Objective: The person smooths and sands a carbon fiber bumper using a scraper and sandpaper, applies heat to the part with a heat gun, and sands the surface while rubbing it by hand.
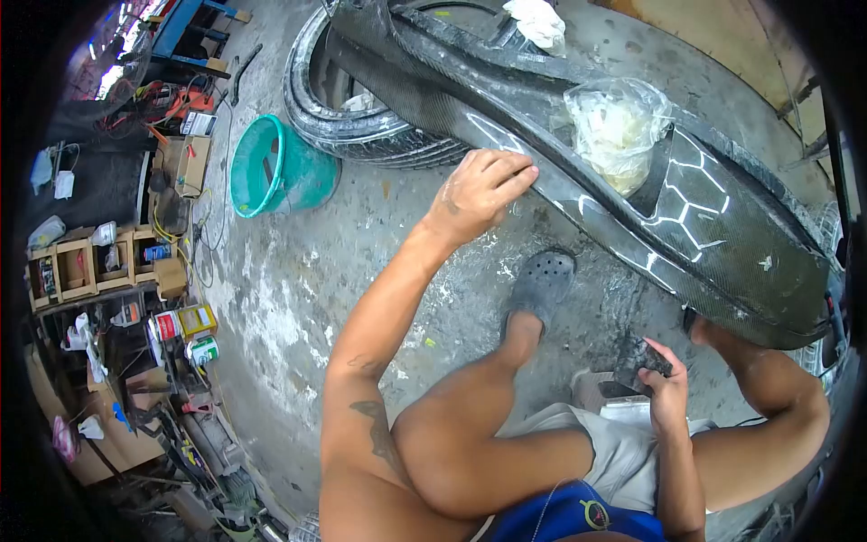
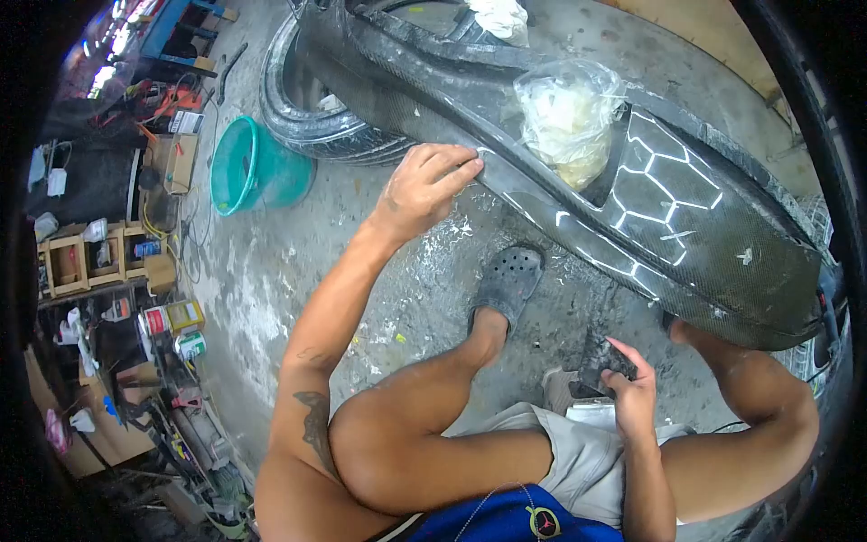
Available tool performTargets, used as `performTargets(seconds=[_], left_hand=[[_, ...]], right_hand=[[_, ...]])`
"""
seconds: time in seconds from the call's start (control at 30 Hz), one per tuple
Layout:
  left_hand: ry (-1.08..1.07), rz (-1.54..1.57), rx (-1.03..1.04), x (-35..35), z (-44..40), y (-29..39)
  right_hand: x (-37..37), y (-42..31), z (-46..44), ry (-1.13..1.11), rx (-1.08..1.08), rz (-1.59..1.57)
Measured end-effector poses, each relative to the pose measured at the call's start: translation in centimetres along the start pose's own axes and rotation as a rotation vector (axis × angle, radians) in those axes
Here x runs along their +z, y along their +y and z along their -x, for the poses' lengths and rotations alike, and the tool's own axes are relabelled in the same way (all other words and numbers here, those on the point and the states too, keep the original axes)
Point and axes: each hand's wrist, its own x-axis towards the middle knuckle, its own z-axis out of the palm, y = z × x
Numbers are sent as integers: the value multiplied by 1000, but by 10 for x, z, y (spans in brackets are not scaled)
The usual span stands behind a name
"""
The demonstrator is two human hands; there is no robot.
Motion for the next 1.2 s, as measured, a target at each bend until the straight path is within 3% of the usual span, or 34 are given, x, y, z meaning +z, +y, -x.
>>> performTargets(seconds=[0.53,0.83,0.93,1.2], left_hand=[[-127,189,-220,-20,-32,-3],[-79,86,-153,-3,-37,0],[-139,-125,-132,7,-32,-1],[-88,-76,-144,13,-21,-11]], right_hand=[[4,-1,3,22,5,103],[5,-6,4,-26,4,139],[3,-3,3,-30,-20,121],[6,0,3,-44,-39,117]])
